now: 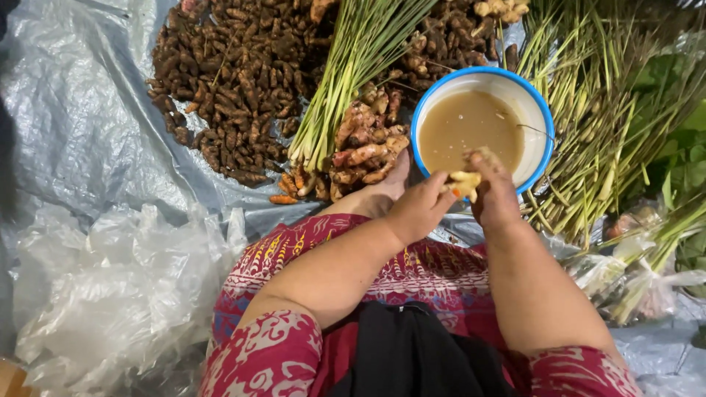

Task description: Washing and cleaning ginger roots in a bowl of water while sitting on the floor

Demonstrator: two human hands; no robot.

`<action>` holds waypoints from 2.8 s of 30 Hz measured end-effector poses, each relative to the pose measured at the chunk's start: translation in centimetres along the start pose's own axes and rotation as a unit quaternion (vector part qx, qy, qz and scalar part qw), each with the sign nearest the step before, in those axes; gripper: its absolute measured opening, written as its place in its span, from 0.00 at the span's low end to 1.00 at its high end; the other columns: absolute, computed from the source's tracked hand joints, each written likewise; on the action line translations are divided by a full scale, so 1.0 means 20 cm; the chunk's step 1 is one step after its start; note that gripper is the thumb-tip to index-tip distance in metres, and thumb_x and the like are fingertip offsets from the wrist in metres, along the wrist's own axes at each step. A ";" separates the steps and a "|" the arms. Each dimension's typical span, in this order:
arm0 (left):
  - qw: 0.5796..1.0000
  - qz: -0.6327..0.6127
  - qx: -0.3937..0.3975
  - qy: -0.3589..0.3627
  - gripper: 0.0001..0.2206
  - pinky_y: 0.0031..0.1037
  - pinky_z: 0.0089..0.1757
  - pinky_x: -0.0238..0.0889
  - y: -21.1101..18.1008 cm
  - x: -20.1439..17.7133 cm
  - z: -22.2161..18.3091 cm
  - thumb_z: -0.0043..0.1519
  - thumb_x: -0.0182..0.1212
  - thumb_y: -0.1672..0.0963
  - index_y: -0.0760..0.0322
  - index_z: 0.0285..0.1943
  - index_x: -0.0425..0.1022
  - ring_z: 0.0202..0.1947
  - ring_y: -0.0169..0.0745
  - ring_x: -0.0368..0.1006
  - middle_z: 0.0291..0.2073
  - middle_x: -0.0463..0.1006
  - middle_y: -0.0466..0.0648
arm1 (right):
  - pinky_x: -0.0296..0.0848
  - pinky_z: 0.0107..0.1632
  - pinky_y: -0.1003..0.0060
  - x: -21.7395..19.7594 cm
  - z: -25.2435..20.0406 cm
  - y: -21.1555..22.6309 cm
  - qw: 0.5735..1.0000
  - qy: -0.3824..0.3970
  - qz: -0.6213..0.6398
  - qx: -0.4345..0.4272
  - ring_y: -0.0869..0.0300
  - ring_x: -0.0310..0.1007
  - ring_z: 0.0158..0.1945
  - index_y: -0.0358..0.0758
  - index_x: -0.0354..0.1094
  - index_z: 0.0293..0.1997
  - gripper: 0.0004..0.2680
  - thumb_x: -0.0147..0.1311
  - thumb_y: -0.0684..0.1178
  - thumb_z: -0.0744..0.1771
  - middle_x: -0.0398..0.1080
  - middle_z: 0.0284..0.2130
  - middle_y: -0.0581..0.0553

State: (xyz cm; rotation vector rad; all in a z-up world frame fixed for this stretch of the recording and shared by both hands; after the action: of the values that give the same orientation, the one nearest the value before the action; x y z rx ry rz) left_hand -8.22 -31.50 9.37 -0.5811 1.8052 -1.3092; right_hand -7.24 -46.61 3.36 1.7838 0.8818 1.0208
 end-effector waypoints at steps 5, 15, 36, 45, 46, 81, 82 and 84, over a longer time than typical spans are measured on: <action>0.997 0.066 -0.030 -0.025 0.18 0.52 0.54 0.68 -0.06 -0.10 -0.09 0.68 0.48 0.48 0.61 0.59 0.66 0.54 0.61 0.76 0.48 0.80 0.61 | 0.67 0.55 0.58 0.20 -0.19 0.33 0.947 0.034 -0.303 -0.097 0.54 0.69 0.45 0.47 0.71 0.49 0.11 0.50 0.60 0.72 0.73 0.37 0.41; 0.954 0.243 0.153 -0.086 0.17 0.61 0.64 0.46 -0.19 -0.19 -0.04 0.67 0.48 0.51 0.63 0.59 0.71 0.51 0.62 0.79 0.42 0.83 0.63 | 0.73 0.35 0.75 -0.06 0.05 0.00 0.988 0.027 -0.152 0.010 0.66 0.71 0.29 0.45 0.75 0.44 0.10 0.51 0.57 0.72 0.74 0.32 0.49; 0.847 0.487 0.015 -0.215 0.19 0.58 0.60 0.36 0.27 -0.59 0.57 0.55 0.63 0.58 0.55 0.56 0.70 0.60 0.57 0.52 0.47 0.69 0.51 | 0.69 0.35 0.75 0.01 0.01 0.13 0.982 0.052 -0.152 -0.100 0.56 0.78 0.32 0.38 0.71 0.50 0.09 0.47 0.51 0.74 0.74 0.30 0.39; 0.849 0.492 -0.191 0.009 0.30 0.65 0.69 0.14 0.24 -0.58 0.56 0.56 0.72 0.47 0.59 0.66 0.72 0.76 0.67 0.25 0.75 0.52 0.51 | 0.75 0.38 0.68 -0.04 0.05 0.07 0.985 0.043 -0.141 -0.094 0.53 0.78 0.33 0.37 0.72 0.51 0.09 0.48 0.51 0.74 0.74 0.31 0.35; 0.849 0.491 -0.194 0.009 0.30 0.65 0.69 0.14 0.16 -0.62 0.51 0.56 0.72 0.47 0.59 0.66 0.72 0.76 0.67 0.25 0.75 0.52 0.51 | 0.75 0.38 0.68 -0.02 0.02 0.10 0.985 0.044 -0.141 -0.091 0.53 0.78 0.33 0.37 0.72 0.51 0.09 0.48 0.51 0.74 0.74 0.31 0.35; 0.855 0.430 -0.286 -0.054 0.38 0.61 0.69 0.19 0.84 -1.50 0.22 0.55 0.47 0.75 0.48 0.70 0.61 0.76 0.64 0.15 0.79 0.31 0.54 | 0.75 0.44 0.61 -0.04 0.01 0.12 0.981 0.012 -0.189 -0.047 0.55 0.73 0.38 0.35 0.69 0.51 0.12 0.42 0.53 0.75 0.70 0.36 0.41; 0.855 0.431 -0.284 -0.052 0.38 0.61 0.69 0.19 0.84 -1.50 0.26 0.55 0.47 0.75 0.48 0.70 0.61 0.76 0.64 0.15 0.79 0.31 0.54 | 0.75 0.44 0.61 -0.05 0.01 0.12 0.981 0.008 -0.188 -0.048 0.55 0.73 0.38 0.35 0.69 0.51 0.12 0.42 0.53 0.75 0.70 0.36 0.41; 0.828 0.482 -0.288 0.006 0.44 0.62 0.69 0.22 0.87 -1.48 0.32 0.54 0.49 0.76 0.47 0.76 0.55 0.75 0.67 0.14 0.79 0.26 0.56 | 0.74 0.44 0.60 -0.06 0.02 0.11 0.979 0.024 -0.193 -0.057 0.54 0.72 0.38 0.36 0.69 0.54 0.12 0.42 0.54 0.75 0.69 0.34 0.41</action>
State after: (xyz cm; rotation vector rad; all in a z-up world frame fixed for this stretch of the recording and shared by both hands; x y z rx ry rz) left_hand 15.28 -6.66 2.52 0.0967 2.0549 -0.0700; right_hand -7.09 -48.46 4.94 1.4247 1.1241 0.8425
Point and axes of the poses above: each hand's wrist, its own z-axis towards the middle knuckle, its own x-axis out of the palm, y = z × x, the point moved 8 cm from there along z, towards the middle knuckle
